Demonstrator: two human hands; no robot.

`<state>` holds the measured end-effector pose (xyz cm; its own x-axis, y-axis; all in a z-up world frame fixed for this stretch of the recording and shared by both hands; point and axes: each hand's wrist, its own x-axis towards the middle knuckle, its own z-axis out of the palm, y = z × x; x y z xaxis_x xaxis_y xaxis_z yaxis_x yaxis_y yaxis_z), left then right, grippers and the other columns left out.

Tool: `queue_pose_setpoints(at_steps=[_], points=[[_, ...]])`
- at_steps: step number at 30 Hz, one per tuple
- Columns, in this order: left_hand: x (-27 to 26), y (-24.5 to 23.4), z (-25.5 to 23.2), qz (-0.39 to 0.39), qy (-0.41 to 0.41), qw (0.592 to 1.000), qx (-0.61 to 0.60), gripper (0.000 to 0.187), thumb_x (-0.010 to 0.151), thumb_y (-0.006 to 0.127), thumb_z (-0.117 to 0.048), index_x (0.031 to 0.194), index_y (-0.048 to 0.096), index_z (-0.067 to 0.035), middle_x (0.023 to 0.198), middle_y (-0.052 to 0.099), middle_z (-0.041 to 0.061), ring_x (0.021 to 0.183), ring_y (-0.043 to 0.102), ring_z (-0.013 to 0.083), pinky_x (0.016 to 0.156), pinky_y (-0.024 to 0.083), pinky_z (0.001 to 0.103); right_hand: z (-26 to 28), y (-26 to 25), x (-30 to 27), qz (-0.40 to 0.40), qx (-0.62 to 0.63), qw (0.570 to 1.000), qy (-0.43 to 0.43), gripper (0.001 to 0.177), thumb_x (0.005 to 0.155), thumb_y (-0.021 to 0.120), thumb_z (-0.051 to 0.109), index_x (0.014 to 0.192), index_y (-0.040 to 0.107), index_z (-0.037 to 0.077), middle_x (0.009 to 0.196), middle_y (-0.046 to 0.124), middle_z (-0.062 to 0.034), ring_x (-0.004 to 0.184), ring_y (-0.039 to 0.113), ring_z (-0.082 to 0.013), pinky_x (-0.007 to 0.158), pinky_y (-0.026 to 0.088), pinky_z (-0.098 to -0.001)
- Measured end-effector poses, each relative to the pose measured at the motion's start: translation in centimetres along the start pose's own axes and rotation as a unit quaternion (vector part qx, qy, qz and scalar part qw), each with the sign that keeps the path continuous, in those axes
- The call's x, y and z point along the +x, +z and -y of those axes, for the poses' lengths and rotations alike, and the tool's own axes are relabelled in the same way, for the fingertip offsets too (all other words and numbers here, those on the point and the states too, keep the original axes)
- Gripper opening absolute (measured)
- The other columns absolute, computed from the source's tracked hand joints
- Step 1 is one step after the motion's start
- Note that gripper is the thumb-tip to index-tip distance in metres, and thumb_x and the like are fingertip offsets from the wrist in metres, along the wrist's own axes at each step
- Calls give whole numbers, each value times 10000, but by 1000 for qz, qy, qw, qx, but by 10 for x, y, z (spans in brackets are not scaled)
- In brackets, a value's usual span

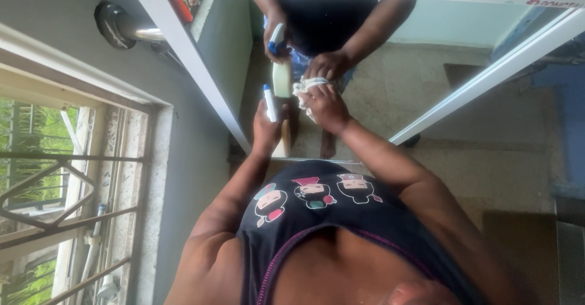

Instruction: Spraying a cleaning agent onto a mirror and wiping it clean with a cloth.

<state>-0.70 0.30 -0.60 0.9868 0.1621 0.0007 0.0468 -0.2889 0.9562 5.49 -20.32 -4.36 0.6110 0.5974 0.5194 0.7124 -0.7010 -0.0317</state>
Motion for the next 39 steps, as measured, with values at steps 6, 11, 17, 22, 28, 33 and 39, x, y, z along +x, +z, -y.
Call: queue_pose_setpoints(at_steps=[6, 11, 17, 22, 28, 33, 39], points=[[-5, -9, -4, -19, -12, 999, 44, 400, 957, 706, -294, 1227, 595, -20, 1043, 719, 152, 931, 716, 241, 815, 569, 373, -1, -45, 38, 9, 108, 993, 54, 348, 930, 746, 105, 1277, 722, 111, 1176, 647, -109, 1097, 599, -281, 1011, 470, -455], [-4, -13, 5, -26, 6, 999, 43, 383, 974, 708, -269, 1235, 589, -16, 1021, 719, 140, 917, 712, 227, 816, 562, 374, -17, -99, 118, -190, 114, 975, 7, 312, 898, 749, 58, 1206, 706, 67, 1340, 577, -184, 1246, 538, -331, 1061, 458, -437], [-1, -17, 0, -18, -59, 996, -65, 383, 969, 682, -253, 1258, 565, -30, 970, 732, 120, 868, 733, 196, 800, 585, 354, -22, -77, 156, -231, -36, 971, -53, 213, 1061, 748, 209, 1257, 718, 129, 1347, 614, -55, 1240, 568, -226, 1051, 430, -446], [1, -21, 6, -24, -37, 999, -10, 382, 951, 712, -261, 1229, 601, -24, 1018, 737, 129, 915, 723, 216, 828, 574, 369, -6, -58, 129, -177, -31, 981, -67, 290, 1066, 726, 278, 1319, 714, 139, 1361, 613, -44, 1232, 566, -229, 1058, 420, -425], [8, -21, 12, -34, -6, 999, 28, 422, 945, 732, -261, 1249, 598, -2, 1065, 722, 153, 966, 712, 250, 858, 553, 395, 4, -56, 118, -149, -9, 987, -58, 321, 1042, 716, 244, 1338, 709, 121, 1334, 616, -47, 1178, 569, -228, 1023, 418, -406], [10, -24, -4, -2, -100, 994, -51, 453, 928, 697, -295, 1270, 567, -29, 1025, 737, 151, 923, 754, 255, 842, 584, 383, 9, -37, 103, -127, 19, 990, -55, 293, 1031, 707, 232, 1304, 722, 127, 1291, 612, -33, 1102, 566, -207, 974, 419, -409], [7, -27, 10, -17, -41, 998, 42, 428, 955, 715, -279, 1272, 584, -23, 1116, 722, 166, 1033, 715, 277, 895, 554, 416, 14, -5, 79, -106, 13, 994, -31, 302, 1051, 674, 189, 1344, 707, 123, 1321, 613, -34, 1137, 585, -212, 986, 436, -385]])
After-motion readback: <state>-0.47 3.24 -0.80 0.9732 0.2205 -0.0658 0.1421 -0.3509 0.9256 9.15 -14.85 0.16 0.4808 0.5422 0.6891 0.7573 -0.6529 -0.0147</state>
